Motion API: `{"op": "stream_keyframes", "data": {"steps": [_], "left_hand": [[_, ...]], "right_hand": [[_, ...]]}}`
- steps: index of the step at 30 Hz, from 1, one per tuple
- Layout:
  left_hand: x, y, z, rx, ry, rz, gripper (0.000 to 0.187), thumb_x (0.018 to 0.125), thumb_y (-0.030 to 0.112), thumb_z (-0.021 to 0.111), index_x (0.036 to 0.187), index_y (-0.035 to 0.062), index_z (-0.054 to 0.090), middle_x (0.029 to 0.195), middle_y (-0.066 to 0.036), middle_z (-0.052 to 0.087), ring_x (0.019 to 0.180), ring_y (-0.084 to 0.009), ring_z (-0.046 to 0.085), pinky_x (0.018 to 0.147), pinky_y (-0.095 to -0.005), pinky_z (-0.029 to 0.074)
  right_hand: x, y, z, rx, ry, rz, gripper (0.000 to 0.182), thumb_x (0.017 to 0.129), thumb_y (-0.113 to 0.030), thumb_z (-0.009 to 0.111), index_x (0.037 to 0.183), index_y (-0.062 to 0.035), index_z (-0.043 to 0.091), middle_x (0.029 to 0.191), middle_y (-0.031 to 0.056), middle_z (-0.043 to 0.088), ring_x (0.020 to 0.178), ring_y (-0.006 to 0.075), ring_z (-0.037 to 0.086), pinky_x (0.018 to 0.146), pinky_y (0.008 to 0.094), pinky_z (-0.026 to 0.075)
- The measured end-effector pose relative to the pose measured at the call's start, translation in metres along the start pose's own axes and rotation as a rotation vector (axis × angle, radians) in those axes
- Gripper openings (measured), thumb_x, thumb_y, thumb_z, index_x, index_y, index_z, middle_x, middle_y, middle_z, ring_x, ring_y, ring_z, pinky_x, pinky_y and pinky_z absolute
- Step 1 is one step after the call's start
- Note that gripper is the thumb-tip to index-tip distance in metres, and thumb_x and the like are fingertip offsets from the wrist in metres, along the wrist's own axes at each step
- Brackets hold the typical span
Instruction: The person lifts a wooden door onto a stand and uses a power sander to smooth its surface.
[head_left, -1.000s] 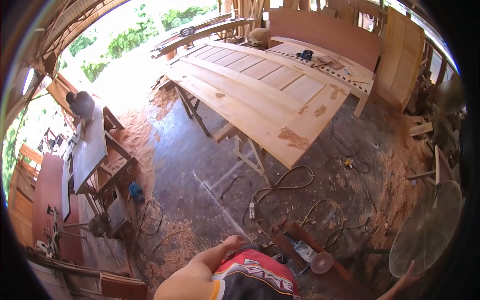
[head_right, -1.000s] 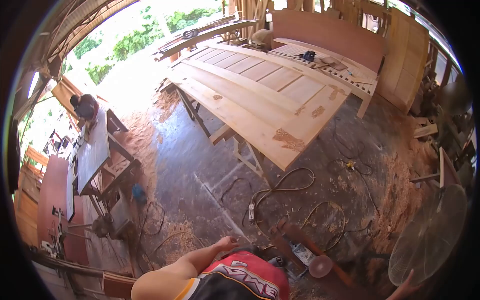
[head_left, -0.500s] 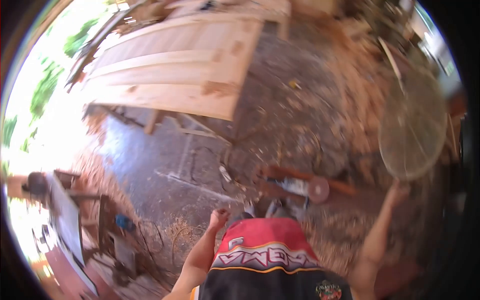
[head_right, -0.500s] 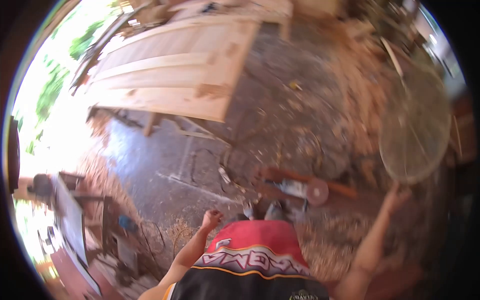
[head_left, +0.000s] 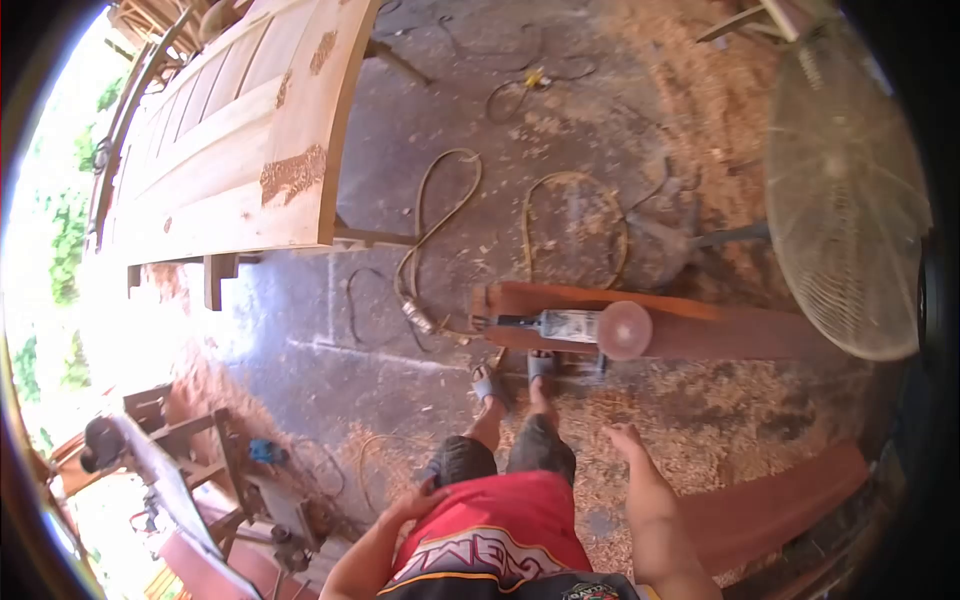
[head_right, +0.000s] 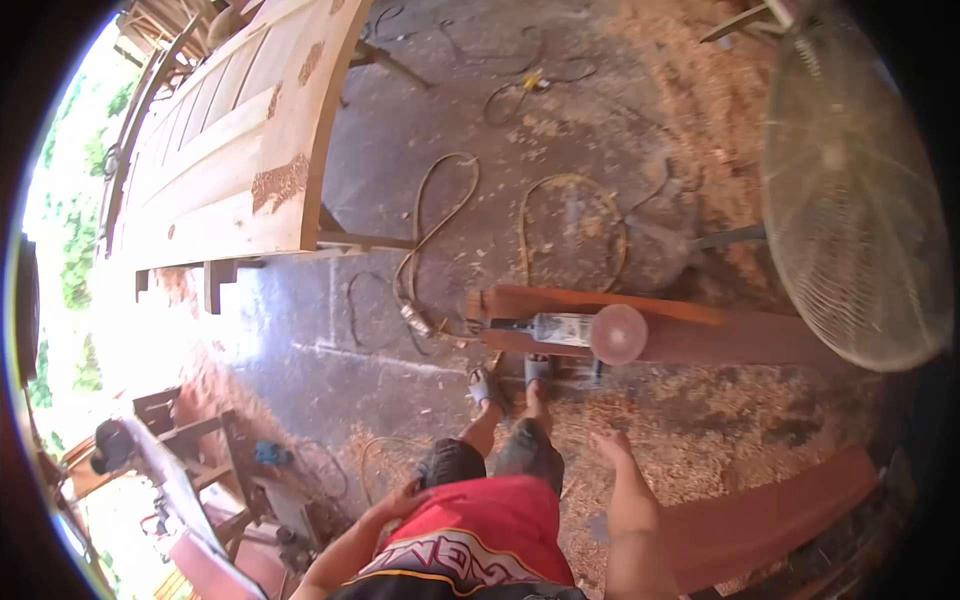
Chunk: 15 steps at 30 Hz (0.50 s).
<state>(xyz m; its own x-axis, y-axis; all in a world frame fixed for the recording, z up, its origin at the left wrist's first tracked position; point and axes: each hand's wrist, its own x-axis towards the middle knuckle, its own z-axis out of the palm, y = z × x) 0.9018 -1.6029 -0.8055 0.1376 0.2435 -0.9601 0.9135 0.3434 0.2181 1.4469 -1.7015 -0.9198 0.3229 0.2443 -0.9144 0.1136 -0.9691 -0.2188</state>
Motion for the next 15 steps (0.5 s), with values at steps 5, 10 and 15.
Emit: {"op": "stream_keyframes", "data": {"steps": [5, 10, 15], "left_hand": [[-0.037, 0.046, 0.04, 0.145, -0.073, -0.289, 0.136, 0.074, 0.085, 0.067, 0.165, 0.0019, 0.011, 0.159, -0.036, 0.034, 0.148, -0.0469, 0.038, 0.121, -0.0462, 0.035], [-0.051, 0.05, 0.055, 0.036, -0.138, -0.561, 0.147, 0.066, 0.089, 0.07, 0.165, 0.0025, 0.006, 0.162, -0.034, 0.031, 0.152, -0.0437, 0.031, 0.124, -0.0428, 0.032], [-0.043, 0.024, 0.075, 0.024, -0.201, -0.481, 0.132, 0.072, 0.084, 0.072, 0.164, 0.0059, 0.02, 0.159, -0.031, 0.037, 0.15, -0.0403, 0.037, 0.123, -0.043, 0.032]], "right_hand": [[0.144, 0.024, 0.041, -0.149, 0.062, -0.053, 0.049, 0.088, -0.042, 0.075, 0.116, -0.002, 0.072, 0.112, 0.0179, 0.073, 0.104, 0.0321, 0.068, 0.091, 0.0445, 0.052], [0.247, 0.029, 0.073, -0.047, 0.37, 0.113, 0.085, 0.081, -0.046, 0.082, 0.144, 0.0026, 0.052, 0.147, 0.0275, 0.054, 0.138, 0.0407, 0.051, 0.115, 0.0466, 0.04], [0.3, 0.015, 0.067, 0.279, 0.158, -0.081, 0.077, 0.077, -0.018, 0.082, 0.145, 0.0012, 0.053, 0.145, 0.0251, 0.057, 0.132, 0.039, 0.055, 0.11, 0.0466, 0.042]]}}
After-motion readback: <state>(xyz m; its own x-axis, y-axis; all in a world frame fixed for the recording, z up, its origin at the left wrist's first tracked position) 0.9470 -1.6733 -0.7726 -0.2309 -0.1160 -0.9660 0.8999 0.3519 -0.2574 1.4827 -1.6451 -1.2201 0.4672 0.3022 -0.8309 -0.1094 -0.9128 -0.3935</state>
